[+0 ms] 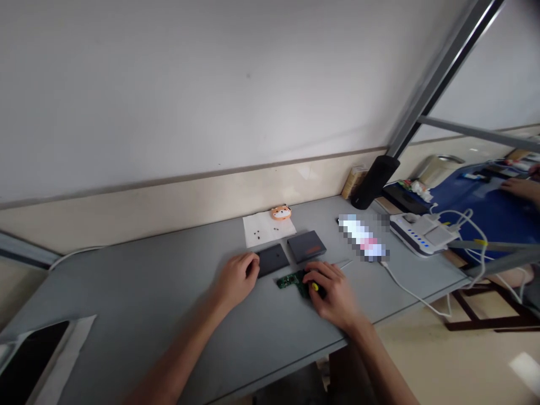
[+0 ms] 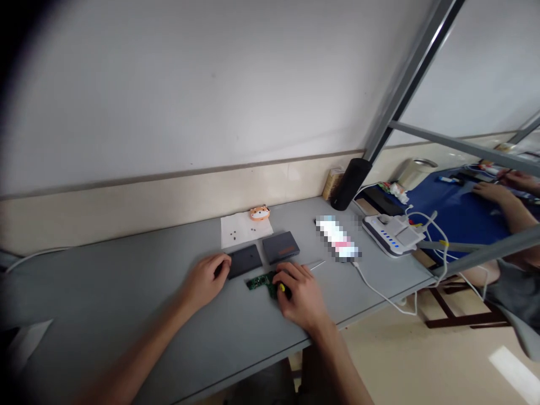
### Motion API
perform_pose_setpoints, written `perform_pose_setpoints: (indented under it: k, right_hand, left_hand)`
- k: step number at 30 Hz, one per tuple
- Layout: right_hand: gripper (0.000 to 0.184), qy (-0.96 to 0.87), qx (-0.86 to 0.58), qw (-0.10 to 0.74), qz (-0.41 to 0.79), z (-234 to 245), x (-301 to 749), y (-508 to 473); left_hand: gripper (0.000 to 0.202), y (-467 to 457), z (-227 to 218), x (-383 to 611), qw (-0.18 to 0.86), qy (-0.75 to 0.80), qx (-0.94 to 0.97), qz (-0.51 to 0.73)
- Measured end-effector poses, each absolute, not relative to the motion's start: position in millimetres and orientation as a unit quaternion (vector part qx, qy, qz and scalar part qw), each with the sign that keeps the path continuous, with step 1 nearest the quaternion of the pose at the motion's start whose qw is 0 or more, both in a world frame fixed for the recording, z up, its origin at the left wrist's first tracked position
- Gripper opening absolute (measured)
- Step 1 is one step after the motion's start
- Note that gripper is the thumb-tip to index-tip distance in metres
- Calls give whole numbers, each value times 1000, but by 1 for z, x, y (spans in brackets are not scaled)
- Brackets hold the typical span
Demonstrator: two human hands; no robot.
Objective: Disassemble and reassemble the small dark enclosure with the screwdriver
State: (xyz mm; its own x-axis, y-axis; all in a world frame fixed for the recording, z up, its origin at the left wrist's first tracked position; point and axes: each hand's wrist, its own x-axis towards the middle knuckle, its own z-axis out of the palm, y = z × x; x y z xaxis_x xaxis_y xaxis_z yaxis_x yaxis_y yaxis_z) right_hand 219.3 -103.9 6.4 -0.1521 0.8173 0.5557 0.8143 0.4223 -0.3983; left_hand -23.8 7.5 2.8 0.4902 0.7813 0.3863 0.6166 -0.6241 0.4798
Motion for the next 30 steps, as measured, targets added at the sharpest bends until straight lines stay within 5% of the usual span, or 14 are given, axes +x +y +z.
perform_pose_setpoints:
  k: [30]
  right_hand:
    - [23, -773, -538, 335, -29, 8, 220, -104]
  left_hand:
    - [22, 4, 12, -21, 184, 482, 815, 263]
